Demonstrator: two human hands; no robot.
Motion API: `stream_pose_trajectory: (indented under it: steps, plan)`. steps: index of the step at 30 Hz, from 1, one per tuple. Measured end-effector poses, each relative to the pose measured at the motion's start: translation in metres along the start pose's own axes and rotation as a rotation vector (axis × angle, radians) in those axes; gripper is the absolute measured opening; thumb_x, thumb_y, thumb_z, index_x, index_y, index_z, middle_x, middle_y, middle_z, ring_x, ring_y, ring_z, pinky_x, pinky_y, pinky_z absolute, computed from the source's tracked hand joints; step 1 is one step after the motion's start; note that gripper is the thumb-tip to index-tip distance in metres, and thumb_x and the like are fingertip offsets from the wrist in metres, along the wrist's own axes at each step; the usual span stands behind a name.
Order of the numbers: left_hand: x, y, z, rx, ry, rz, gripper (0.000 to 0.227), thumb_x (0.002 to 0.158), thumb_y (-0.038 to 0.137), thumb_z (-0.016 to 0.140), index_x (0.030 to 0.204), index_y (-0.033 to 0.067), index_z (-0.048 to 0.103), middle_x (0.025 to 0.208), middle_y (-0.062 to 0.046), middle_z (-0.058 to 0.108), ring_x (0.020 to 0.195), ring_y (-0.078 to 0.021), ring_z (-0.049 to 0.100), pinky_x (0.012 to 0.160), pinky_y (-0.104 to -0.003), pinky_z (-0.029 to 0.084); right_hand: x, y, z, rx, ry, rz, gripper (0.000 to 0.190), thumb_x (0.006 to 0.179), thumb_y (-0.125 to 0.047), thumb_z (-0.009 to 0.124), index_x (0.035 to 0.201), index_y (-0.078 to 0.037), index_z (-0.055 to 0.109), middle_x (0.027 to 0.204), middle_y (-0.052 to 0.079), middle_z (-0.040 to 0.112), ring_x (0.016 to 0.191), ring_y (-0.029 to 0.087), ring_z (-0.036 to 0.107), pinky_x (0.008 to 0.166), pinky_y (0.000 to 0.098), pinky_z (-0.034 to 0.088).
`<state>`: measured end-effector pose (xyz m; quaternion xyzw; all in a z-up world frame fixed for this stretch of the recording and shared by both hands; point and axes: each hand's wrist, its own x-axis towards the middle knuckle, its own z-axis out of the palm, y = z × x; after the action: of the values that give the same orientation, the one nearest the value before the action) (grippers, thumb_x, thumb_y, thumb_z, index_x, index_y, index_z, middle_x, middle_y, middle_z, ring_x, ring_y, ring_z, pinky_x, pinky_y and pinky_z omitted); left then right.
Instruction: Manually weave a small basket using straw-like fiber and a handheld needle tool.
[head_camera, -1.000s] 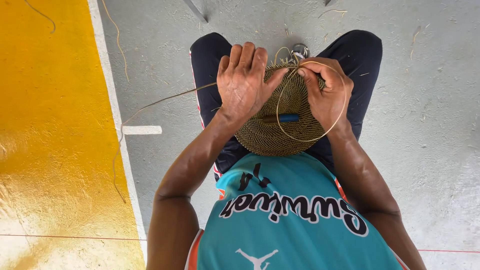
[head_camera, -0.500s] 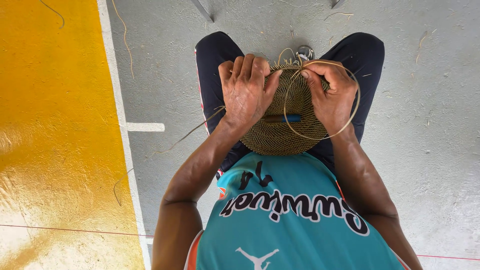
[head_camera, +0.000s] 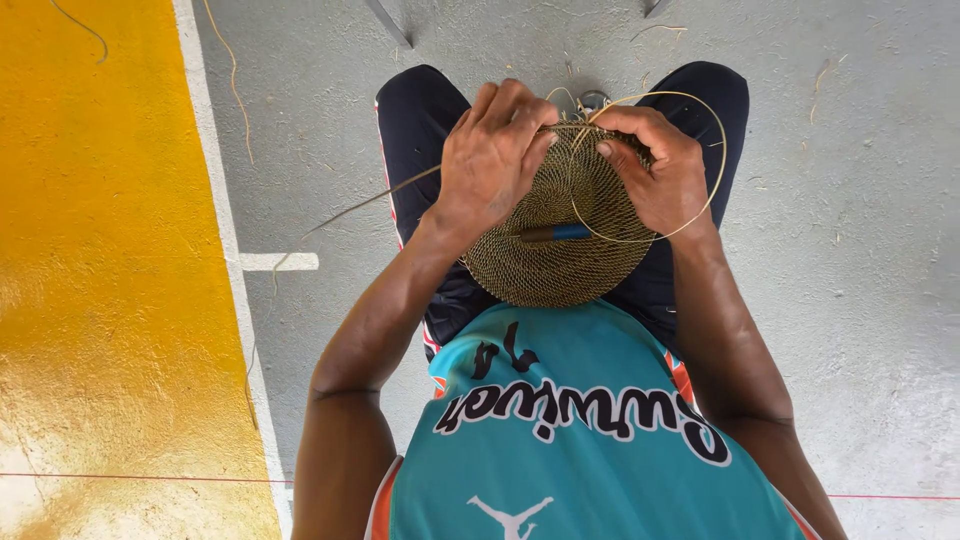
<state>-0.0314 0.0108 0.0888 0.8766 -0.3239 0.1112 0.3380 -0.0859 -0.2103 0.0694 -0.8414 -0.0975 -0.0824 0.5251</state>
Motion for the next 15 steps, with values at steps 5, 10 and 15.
stream_pose_trajectory:
  steps: [5, 10, 15]
  plan:
    - [0.011, -0.009, 0.025, -0.095, -0.065, -0.043, 0.017, 0.095, 0.013, 0.074, 0.099, 0.0101, 0.058, 0.088, -0.001, 0.066, 0.088, -0.0213, 0.065, 0.076, -0.041, 0.056, -0.001, 0.011, 0.002, 0.149, 0.029, 0.165, 0.017, 0.104, 0.006, 0.069, 0.12, -0.001, 0.07, 0.112, 0.008, 0.074, 0.1, 0.01, 0.068, 0.085, 0.0246, 0.056]
    - [0.012, -0.016, 0.032, -0.192, -0.178, -0.126, 0.011, 0.101, 0.015, 0.068, 0.104, 0.0078, 0.06, 0.073, -0.005, 0.065, 0.068, -0.0181, 0.069, 0.06, -0.037, 0.056, -0.004, 0.014, 0.004, 0.129, 0.082, 0.259, 0.014, 0.103, 0.004, 0.072, 0.115, -0.001, 0.072, 0.105, 0.006, 0.075, 0.085, 0.006, 0.063, 0.071, 0.0214, 0.051]
    - [0.008, -0.024, 0.046, -0.017, -0.197, 0.033, 0.006, 0.107, 0.014, 0.064, 0.112, 0.0096, 0.063, 0.062, -0.004, 0.062, 0.057, -0.0135, 0.065, 0.047, -0.031, 0.053, -0.009, 0.017, 0.01, 0.137, 0.098, 0.222, 0.012, 0.105, 0.003, 0.07, 0.115, -0.005, 0.071, 0.112, 0.006, 0.074, 0.099, 0.01, 0.07, 0.086, 0.0266, 0.058]
